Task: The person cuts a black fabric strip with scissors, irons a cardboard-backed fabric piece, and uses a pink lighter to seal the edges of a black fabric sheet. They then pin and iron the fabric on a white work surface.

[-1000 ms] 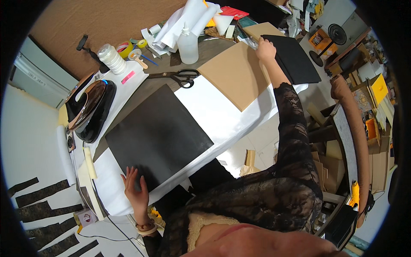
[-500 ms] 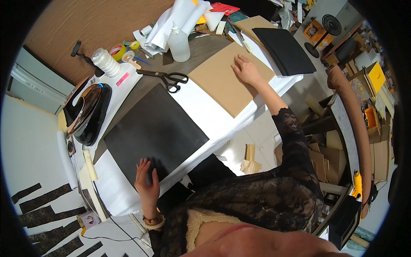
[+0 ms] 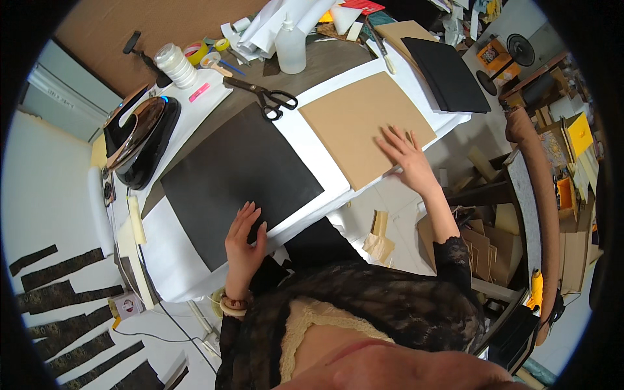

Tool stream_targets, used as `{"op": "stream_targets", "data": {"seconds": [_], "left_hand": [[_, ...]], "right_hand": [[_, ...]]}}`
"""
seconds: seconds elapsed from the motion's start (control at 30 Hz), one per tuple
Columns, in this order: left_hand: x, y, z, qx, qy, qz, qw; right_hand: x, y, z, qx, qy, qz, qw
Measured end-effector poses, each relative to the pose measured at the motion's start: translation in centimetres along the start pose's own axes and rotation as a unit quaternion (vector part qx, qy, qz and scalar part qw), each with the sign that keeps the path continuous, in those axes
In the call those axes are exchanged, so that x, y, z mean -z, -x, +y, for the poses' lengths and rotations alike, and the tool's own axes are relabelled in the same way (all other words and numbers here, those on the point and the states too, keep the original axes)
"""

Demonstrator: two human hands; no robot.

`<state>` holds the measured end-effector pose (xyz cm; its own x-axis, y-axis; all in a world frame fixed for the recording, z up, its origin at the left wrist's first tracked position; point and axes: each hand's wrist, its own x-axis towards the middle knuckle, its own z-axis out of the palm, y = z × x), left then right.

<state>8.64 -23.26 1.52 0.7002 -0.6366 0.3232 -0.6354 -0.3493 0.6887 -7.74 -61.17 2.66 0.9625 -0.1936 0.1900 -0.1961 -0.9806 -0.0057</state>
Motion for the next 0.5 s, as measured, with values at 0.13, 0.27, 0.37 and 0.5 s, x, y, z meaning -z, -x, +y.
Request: {"op": "stream_targets", "data": {"seconds": [0.13,0.27,0.37,0.5], "left_hand": [[-0.1,-0.3,0.7,-0.020,0.033,0.005,0.999],[0.5,-1.9,2.9,-0.104,0.019,0.028,0.994],[1.2,-4.5,5.7,-0.143,0.096,0.050,0.984],[2.1,-7.1,7.2,-0.244,0.110,0.032,0.963]], "right_hand": [[-1.9,1.5,2.2,0.033,-0.004,0.041,0.999],[4.1,-0.6,1.3,0.063,0.028,0.226,0.972],[12.0,-3.2,-2.4,0.120,0.056,0.248,0.960],[18.9,-5.2,-8.8,0.219,-0.005,0.192,0.957]]}}
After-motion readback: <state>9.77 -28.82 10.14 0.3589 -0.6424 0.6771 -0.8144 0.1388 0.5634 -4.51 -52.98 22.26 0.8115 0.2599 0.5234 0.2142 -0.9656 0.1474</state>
